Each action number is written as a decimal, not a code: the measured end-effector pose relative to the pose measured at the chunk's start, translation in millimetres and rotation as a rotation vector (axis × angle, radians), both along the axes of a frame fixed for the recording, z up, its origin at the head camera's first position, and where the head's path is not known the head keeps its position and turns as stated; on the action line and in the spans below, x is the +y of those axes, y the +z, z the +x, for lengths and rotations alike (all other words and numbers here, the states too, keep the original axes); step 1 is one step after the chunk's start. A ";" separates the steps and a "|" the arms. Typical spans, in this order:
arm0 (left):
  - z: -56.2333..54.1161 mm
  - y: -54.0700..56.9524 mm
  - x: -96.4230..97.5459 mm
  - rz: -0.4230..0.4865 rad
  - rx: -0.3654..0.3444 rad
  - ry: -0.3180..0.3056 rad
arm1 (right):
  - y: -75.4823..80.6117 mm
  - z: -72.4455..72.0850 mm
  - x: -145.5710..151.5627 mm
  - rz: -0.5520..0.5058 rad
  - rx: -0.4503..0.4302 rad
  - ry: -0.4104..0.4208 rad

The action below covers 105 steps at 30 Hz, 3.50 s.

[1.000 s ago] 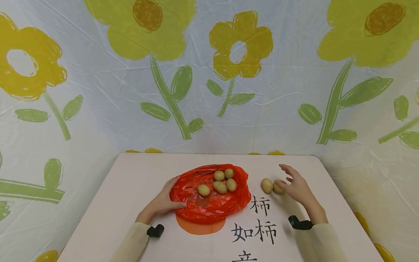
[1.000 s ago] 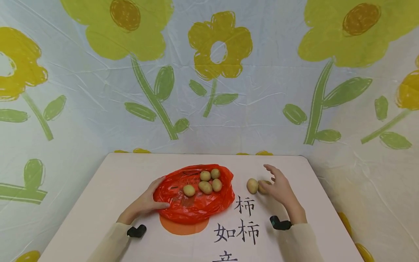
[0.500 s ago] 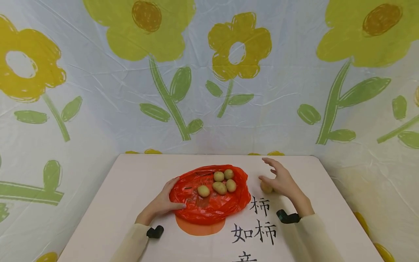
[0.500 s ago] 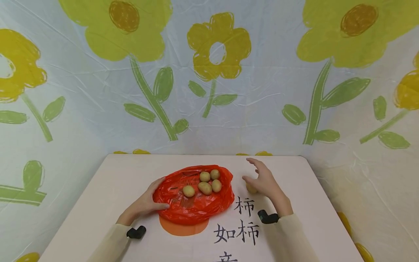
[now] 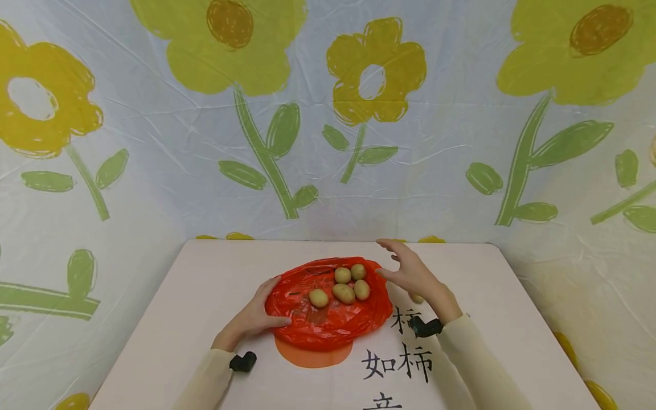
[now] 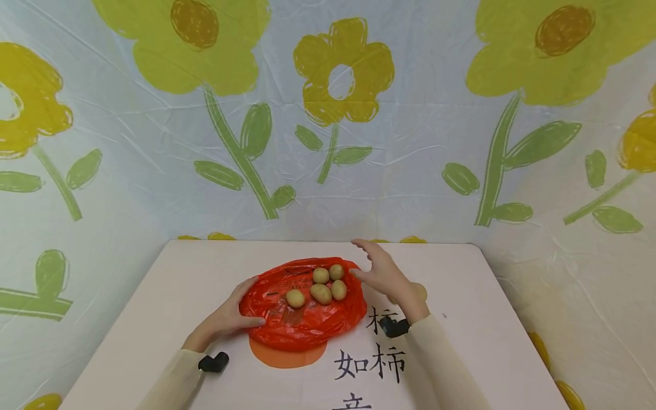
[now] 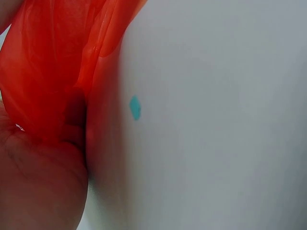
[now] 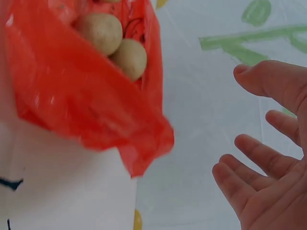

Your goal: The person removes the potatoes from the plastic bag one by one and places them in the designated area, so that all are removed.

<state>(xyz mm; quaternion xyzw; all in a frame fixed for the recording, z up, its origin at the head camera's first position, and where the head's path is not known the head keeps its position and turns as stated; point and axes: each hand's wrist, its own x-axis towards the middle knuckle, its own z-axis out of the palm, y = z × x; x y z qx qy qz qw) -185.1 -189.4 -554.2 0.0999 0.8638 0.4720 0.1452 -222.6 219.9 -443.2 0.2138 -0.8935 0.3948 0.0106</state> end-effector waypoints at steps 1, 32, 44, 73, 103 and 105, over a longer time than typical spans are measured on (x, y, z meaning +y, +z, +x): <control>0.1 -0.1 0.0 -0.003 0.001 0.000 | 0.6 -0.9 -4.2 0.001 -0.012 0.006; -0.4 0.8 0.3 0.002 -0.025 0.015 | -17.8 -28.0 -105.4 0.148 -0.139 0.318; 0.0 3.2 0.8 0.000 -0.019 0.007 | -37.8 -23.3 -119.3 0.161 -0.251 0.390; 7.3 0.1 3.8 -0.042 -0.015 -0.006 | -67.3 -11.8 -131.1 0.335 -0.200 0.505; 5.1 0.5 1.6 -0.031 -0.004 0.012 | -22.6 -14.8 -116.2 0.182 -0.172 0.314; 5.1 -0.9 1.5 -0.027 0.000 0.015 | -18.2 -13.6 -113.3 0.160 -0.185 0.284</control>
